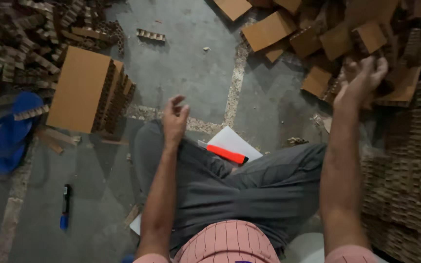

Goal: The person cuts into cardboard sheets using a utility knife while sitting on the floor, then folds the cut cardboard pieces into smaller structural inserts.

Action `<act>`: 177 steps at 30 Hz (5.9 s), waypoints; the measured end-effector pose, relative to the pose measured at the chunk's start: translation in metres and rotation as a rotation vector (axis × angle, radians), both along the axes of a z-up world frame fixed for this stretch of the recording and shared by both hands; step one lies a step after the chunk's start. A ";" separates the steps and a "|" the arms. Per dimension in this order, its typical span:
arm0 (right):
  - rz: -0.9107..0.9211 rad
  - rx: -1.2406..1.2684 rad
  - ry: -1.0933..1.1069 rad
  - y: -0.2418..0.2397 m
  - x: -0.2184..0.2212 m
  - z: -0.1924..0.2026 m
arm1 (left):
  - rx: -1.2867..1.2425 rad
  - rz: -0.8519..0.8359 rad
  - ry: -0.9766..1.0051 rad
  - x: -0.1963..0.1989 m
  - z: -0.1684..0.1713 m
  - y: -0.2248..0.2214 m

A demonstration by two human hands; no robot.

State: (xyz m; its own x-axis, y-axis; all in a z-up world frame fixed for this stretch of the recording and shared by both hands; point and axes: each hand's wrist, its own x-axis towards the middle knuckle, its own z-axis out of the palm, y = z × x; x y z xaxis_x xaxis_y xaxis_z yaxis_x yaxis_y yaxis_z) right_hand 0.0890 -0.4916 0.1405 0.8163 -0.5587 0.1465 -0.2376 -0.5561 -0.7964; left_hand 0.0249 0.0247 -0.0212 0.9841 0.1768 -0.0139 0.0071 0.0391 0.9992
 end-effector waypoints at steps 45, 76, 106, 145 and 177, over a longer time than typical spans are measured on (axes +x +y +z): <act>0.563 -0.021 0.472 0.292 -0.136 -0.167 | 1.284 -0.476 0.146 0.042 -0.037 0.003; 0.732 -0.464 0.616 0.363 -0.042 -0.173 | 1.267 -0.466 0.233 0.063 -0.088 -0.011; 0.422 0.513 0.190 0.263 -0.147 -0.190 | 0.704 -0.435 0.213 0.011 0.012 -0.021; -0.059 0.530 0.161 0.231 -0.125 -0.185 | 0.669 -0.660 -0.543 -0.035 0.024 -0.051; 0.609 0.558 0.607 0.154 -0.063 -0.118 | 0.165 -0.931 0.377 0.006 -0.011 -0.034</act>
